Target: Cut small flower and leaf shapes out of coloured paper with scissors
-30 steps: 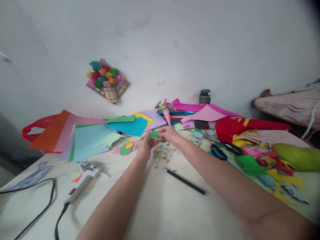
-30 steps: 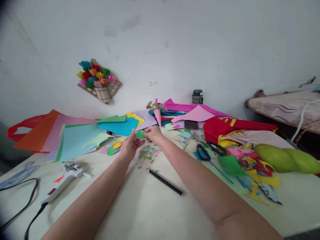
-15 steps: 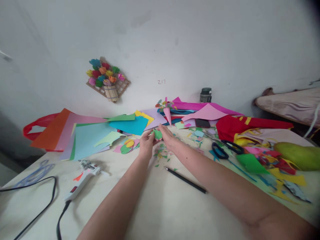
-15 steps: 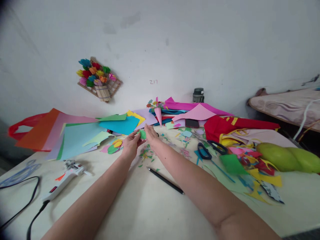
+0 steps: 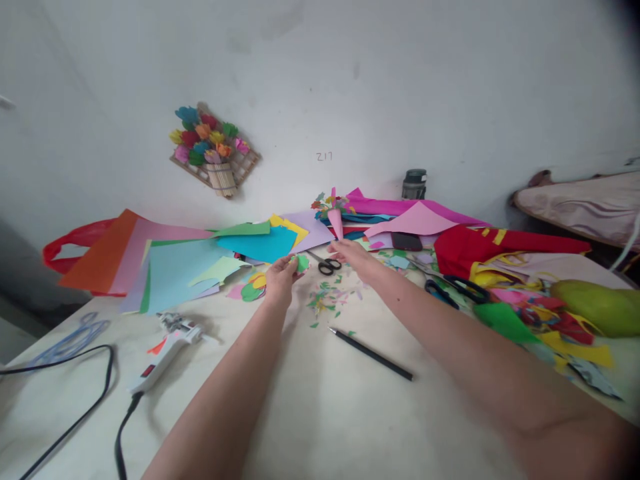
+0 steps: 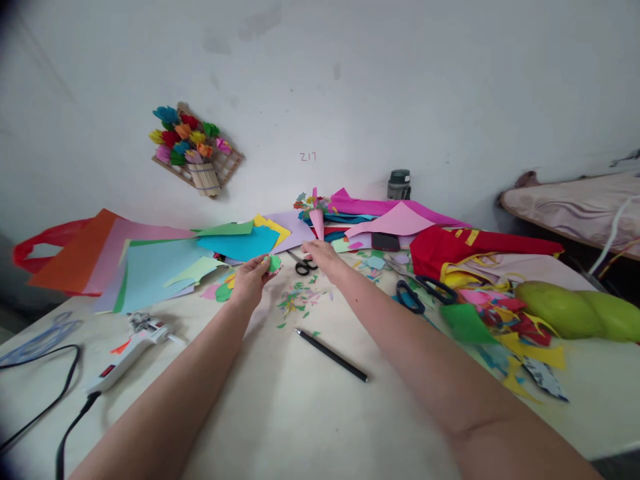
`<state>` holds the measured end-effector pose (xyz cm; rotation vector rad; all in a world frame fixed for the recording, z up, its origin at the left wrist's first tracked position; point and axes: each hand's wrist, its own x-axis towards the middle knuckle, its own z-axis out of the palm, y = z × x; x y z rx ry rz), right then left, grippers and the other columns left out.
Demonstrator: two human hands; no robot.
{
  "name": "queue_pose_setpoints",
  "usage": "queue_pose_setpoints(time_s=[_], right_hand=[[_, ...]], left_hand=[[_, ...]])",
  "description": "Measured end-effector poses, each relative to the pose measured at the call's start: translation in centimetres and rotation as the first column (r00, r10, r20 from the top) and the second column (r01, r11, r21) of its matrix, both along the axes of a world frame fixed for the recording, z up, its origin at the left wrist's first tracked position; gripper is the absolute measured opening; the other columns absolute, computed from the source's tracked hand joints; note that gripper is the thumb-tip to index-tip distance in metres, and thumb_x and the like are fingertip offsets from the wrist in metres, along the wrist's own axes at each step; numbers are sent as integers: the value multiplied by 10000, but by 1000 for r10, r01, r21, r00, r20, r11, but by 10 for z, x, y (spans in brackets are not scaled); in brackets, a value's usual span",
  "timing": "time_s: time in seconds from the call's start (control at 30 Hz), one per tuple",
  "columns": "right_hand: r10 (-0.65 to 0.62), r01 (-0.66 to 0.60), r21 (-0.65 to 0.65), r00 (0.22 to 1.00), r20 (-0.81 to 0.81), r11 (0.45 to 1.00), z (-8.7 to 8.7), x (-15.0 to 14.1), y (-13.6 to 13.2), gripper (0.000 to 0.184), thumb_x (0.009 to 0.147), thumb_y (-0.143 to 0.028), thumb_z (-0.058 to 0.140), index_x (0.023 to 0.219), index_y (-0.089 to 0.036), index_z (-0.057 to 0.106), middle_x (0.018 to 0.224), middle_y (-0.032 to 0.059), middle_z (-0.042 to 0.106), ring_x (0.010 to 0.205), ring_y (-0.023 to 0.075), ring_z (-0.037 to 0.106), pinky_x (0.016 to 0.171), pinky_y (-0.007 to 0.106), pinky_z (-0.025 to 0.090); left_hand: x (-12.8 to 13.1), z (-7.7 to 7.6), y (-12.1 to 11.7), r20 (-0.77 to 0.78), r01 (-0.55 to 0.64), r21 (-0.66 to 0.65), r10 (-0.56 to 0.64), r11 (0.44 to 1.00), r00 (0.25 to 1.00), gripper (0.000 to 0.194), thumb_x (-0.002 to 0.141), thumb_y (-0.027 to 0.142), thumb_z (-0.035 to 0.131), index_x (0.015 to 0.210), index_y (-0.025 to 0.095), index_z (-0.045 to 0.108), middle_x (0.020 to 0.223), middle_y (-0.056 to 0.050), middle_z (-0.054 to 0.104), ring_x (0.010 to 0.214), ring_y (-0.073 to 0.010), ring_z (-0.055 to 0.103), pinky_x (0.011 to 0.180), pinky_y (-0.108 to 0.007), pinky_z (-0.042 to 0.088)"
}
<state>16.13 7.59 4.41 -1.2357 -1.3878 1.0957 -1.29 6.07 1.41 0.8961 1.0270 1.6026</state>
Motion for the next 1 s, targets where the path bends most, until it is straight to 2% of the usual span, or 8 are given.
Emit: queue_pose_setpoints(time_s=[0.1, 0.23, 0.3, 0.4, 0.57, 0.8, 0.9, 1.0], right_hand=[[162, -207, 98, 925, 344, 973, -9, 1, -13, 302, 887, -328, 529, 1070, -147, 686, 1143, 101, 684, 1071, 216, 619, 956, 349, 438], [309, -550, 112, 613, 727, 828, -23, -21, -35, 426, 917, -338, 506, 1304, -187, 600, 1486, 122, 438, 1383, 265, 369, 1140, 429, 254], [330, -658, 67, 461, 824, 750, -27, -31, -45, 511, 937, -383, 473, 1415, -204, 486, 1550, 125, 318, 1421, 280, 299, 1155, 478, 202], [316, -711, 28, 348, 882, 703, -32, -34, -53, 547, 962, -395, 410, 1469, -191, 400, 1572, 118, 257, 1445, 278, 242, 1161, 519, 147], [338, -697, -18, 325, 883, 717, -31, -12, -51, 498, 972, -389, 392, 1444, -239, 445, 1537, 84, 348, 1445, 261, 248, 1160, 533, 115], [222, -522, -4, 356, 908, 853, -14, 35, -37, 367, 955, -268, 400, 1175, -258, 694, 1423, 62, 522, 1344, 254, 431, 1117, 476, 220], [75, -429, 73, 319, 945, 900, -3, 45, -44, 306, 916, -258, 463, 995, -181, 749, 1229, 128, 667, 1141, 271, 594, 978, 390, 369], [178, -420, -37, 301, 937, 907, 7, 43, -59, 280, 808, -422, 618, 884, -185, 747, 922, 103, 745, 879, 251, 660, 720, 309, 431]], left_hand=[[-5, -3, 2, -71, -28, -14, 27, 1000, 997, 306, 613, 261, 798, 821, 123, 621, 617, 20, 617, 537, -89, 571, 600, -252, 524], [-11, -12, 6, -180, -74, -26, 69, 997, 981, 314, 582, 305, 801, 789, 129, 644, 587, 18, 613, 489, -89, 539, 539, -233, 472], [-15, -16, 7, -242, -152, -2, 147, 988, 959, 319, 570, 330, 802, 775, 133, 658, 583, 19, 608, 485, -88, 526, 506, -219, 438], [-20, -18, 9, -247, -175, 18, 174, 984, 953, 334, 554, 344, 807, 771, 137, 661, 579, 18, 604, 500, -92, 528, 508, -216, 435], [-13, -20, 9, -202, -126, -1, 124, 992, 972, 331, 549, 317, 806, 784, 136, 660, 589, 12, 618, 533, -114, 571, 540, -232, 458], [-2, -21, 8, -268, -100, -40, 86, 994, 960, 163, 595, 208, 766, 708, 151, 663, 567, 2, 633, 465, -117, 547, 535, -248, 435], [0, -23, 11, -405, -116, -13, 101, 993, 909, 107, 600, 171, 746, 688, 169, 685, 569, -2, 633, 481, -128, 544, 536, -246, 413], [3, -24, 12, -551, -143, 38, 140, 989, 823, 103, 598, 129, 723, 676, 193, 701, 558, -1, 614, 520, -152, 545, 573, -261, 419]])
